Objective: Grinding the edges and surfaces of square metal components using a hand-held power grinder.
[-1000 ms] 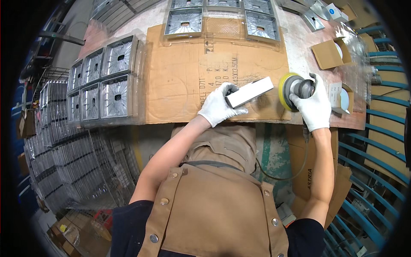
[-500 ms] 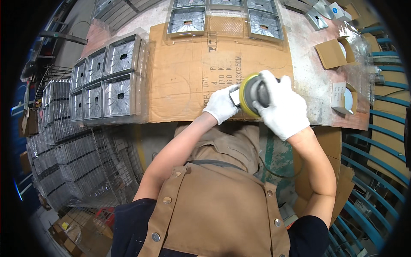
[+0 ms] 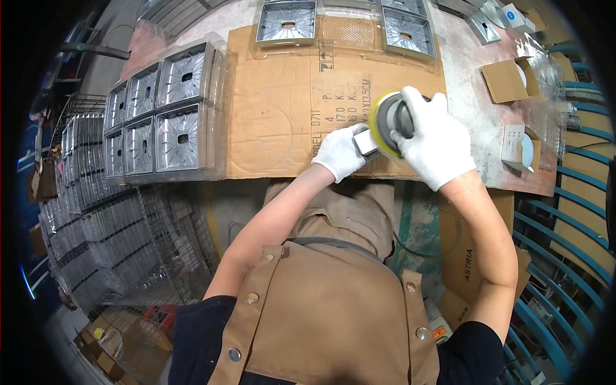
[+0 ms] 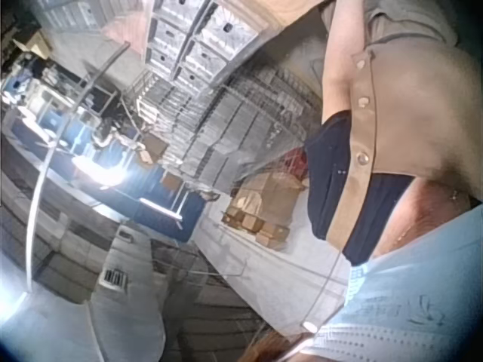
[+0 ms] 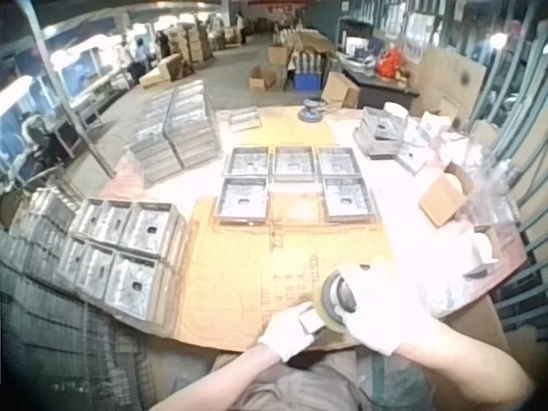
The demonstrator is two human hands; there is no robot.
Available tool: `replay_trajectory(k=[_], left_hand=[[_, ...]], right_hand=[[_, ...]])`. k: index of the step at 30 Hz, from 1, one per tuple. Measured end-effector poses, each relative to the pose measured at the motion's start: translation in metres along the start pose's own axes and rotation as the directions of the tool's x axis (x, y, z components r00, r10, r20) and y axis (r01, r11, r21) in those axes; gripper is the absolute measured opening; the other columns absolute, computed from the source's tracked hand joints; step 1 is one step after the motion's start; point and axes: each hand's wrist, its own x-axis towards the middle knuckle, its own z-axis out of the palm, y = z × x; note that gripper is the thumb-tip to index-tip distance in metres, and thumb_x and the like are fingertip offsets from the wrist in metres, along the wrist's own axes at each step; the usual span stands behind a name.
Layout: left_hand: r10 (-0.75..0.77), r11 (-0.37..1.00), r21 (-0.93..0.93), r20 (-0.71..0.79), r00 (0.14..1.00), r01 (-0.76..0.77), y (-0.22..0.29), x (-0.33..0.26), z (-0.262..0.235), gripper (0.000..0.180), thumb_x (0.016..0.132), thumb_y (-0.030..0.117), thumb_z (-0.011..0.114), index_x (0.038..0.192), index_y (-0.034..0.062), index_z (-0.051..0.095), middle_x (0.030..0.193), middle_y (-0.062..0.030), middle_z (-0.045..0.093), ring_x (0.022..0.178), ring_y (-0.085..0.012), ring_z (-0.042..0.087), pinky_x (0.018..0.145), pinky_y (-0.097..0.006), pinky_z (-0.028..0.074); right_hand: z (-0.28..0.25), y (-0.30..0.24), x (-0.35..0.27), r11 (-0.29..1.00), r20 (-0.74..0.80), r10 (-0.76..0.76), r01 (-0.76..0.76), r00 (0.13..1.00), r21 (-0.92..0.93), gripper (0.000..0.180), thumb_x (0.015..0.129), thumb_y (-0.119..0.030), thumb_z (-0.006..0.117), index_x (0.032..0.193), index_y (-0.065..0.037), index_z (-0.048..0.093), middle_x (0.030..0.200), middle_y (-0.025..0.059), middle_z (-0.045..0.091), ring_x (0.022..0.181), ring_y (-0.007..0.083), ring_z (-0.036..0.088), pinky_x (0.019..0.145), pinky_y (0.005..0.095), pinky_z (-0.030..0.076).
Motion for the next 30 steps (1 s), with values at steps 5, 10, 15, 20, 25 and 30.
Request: replay_trajectory(k=[5,10,15,20,25,30], left_hand=[[0.065,0.998,-0.008,0.009,0.998,-0.065,0.002,0.001,0.001,0.042,0.081,0.034,0.079,0.116,0.0144,0.068,0.104,-0.0134,0.074,0.098,-0.0341,0.07,0.086,-0.041,0.057],[0.023,0.973,0.229,0.044,0.999,-0.032,-0.02,0.009,0.01,0.036,0.083,0.032,0.077,0.112,0.0127,0.069,0.104,-0.0148,0.074,0.096,-0.033,0.071,0.085,-0.039,0.057],[0.08,0.976,-0.2,-0.015,0.997,-0.082,-0.006,-0.001,0.004,0.041,0.08,0.025,0.081,0.117,0.0114,0.069,0.106,-0.0129,0.075,0.098,-0.0318,0.071,0.087,-0.037,0.057],[0.059,0.998,-0.021,0.049,0.997,-0.059,-0.009,0.005,0.002,0.056,0.079,0.023,0.087,0.126,0.0047,0.063,0.114,-0.0101,0.073,0.103,-0.0233,0.071,0.095,-0.033,0.055],[0.081,0.918,-0.391,0.021,0.997,-0.066,-0.025,0.009,0.014,0.044,0.078,0.02,0.082,0.119,0.009,0.068,0.106,-0.0111,0.075,0.096,-0.0286,0.071,0.089,-0.035,0.057],[0.077,0.978,-0.195,-0.015,0.997,-0.079,-0.014,0.006,0.01,0.045,0.077,0.019,0.083,0.119,0.0111,0.068,0.106,-0.0103,0.075,0.096,-0.0287,0.071,0.088,-0.035,0.056]], right_hand=[[0.016,0.042,0.005,0.997,-0.229,-0.079,0.075,0.97,-0.025,0.06,0.08,-0.027,0.08,0.133,-0.019,0.052,0.106,0.0224,0.056,0.092,0.0437,0.065,0.079,0.0476,0.056],[-0.005,-0.015,-0.012,0.997,0.082,-0.049,0.044,0.995,0.068,0.054,0.082,-0.03,0.078,0.127,-0.021,0.051,0.107,0.0236,0.054,0.088,0.0466,0.066,0.078,0.0498,0.055],[-0.008,0.055,0.012,0.994,-0.11,0.048,-0.037,0.993,0.102,0.059,0.082,-0.03,0.077,0.134,-0.013,0.054,0.118,0.0241,0.063,0.102,0.0409,0.065,0.088,0.0465,0.054],[0.003,0.055,0.009,0.999,-0.09,-0.023,0.019,0.996,-0.046,0.06,0.08,-0.027,0.079,0.133,-0.015,0.053,0.112,0.0228,0.061,0.098,0.0435,0.064,0.086,0.0472,0.054],[-0.005,0.009,-0.009,1.0,0.062,-0.02,0.019,0.998,0.021,0.061,0.08,-0.026,0.079,0.134,-0.016,0.052,0.108,0.0215,0.063,0.092,0.0426,0.065,0.083,0.0473,0.054],[0.0,0.051,0.003,0.996,-0.182,-0.005,0.02,0.983,0.083,0.055,0.081,-0.027,0.078,0.129,-0.013,0.055,0.11,0.0224,0.064,0.096,0.0416,0.066,0.083,0.0467,0.055]])
